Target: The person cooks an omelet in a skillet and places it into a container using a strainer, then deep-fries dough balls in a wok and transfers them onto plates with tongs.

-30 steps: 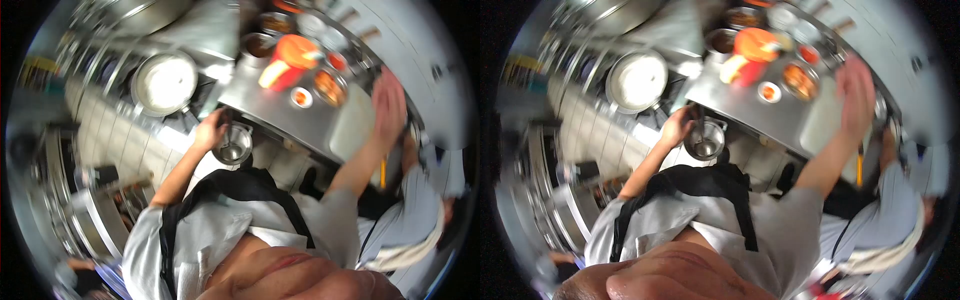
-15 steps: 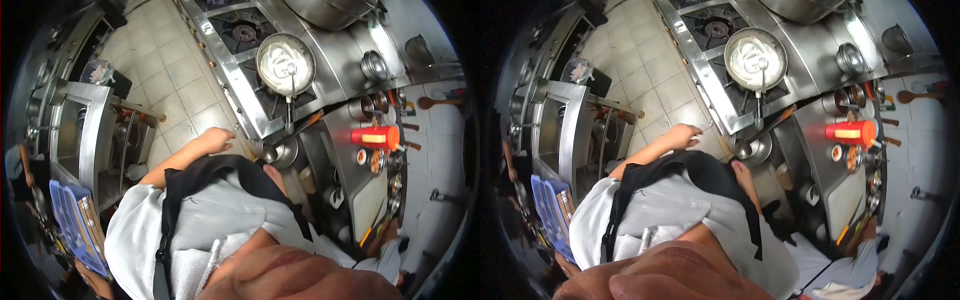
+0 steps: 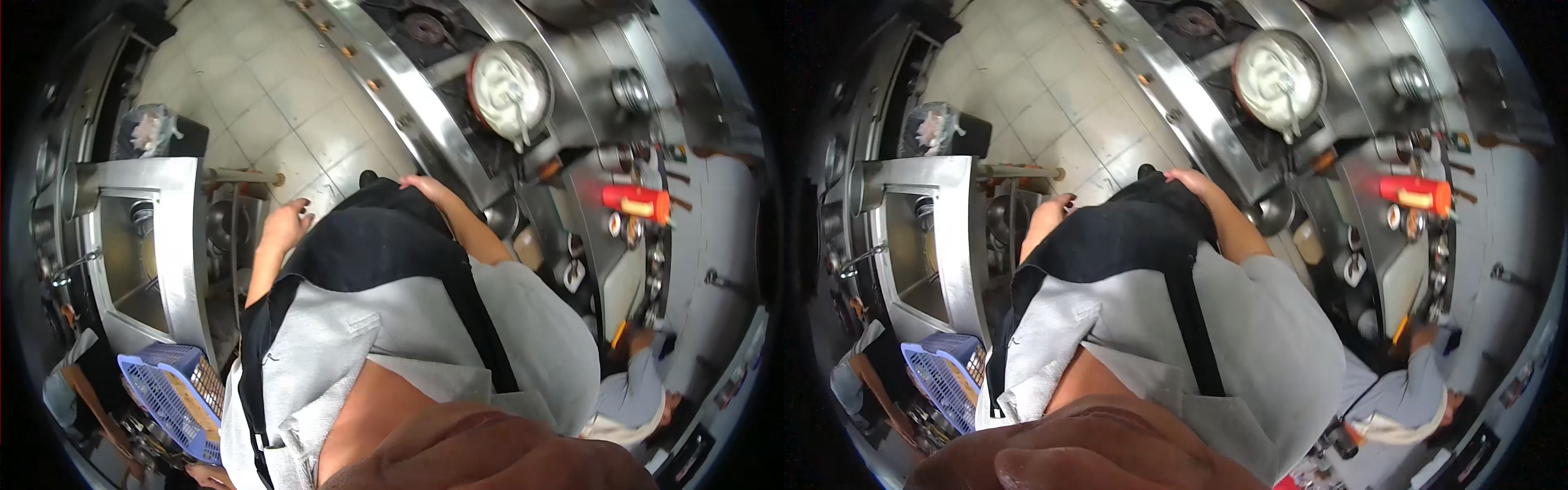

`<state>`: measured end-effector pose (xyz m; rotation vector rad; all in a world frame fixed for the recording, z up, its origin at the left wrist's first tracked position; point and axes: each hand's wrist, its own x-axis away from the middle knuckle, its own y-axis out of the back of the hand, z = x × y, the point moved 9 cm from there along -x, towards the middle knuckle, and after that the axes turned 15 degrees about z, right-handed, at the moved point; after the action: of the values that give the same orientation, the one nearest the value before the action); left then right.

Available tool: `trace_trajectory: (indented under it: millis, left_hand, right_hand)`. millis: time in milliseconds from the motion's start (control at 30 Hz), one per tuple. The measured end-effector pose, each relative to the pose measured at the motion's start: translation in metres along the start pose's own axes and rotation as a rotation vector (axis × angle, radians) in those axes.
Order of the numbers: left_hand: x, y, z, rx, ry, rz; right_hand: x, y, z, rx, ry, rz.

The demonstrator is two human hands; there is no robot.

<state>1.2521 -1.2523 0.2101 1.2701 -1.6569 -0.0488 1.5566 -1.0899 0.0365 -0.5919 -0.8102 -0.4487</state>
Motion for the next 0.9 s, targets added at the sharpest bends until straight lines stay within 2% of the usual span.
trace_trajectory:
  millis: [100,167,433,500,567,667,733,833,900]
  left_hand:
    - [-0.016,0.038,0.000,-0.003,-0.047,0.026]
    - [-0.039,0.072,0.014,-0.008,-0.075,0.000]
    - [-0.129,0.268,0.058,-0.163,-0.032,-0.077]
    - [-0.151,0.311,0.071,-0.211,-0.035,-0.101]
    - [-0.165,0.341,0.095,-0.212,0.009,-0.102]
    - [-0.175,0.375,0.134,-0.087,0.058,-0.181]
    - [-0.184,0.391,0.159,0.002,0.080,-0.226]
    - [-0.213,0.376,0.227,0.119,0.161,-0.180]
    - [-0.234,0.357,0.277,0.210,0.198,-0.154]
  right_hand:
    - [-0.032,-0.007,0.051,0.183,0.093,0.002]
    - [-0.035,-0.019,0.070,0.066,-0.072,-0.006]
    - [-0.131,-0.026,0.180,-0.084,-0.051,0.069]
    - [-0.144,-0.017,0.231,0.037,-0.021,-0.005]
    - [-0.168,-0.012,0.270,0.127,0.000,0.010]
    - [-0.214,-0.013,0.274,-0.229,-0.190,0.140]
    - [-0.235,-0.004,0.300,-0.154,-0.183,0.114]
    - [-0.280,-0.004,0.345,-0.100,-0.176,0.125]
    - [-0.318,-0.004,0.362,-0.115,-0.261,0.140]
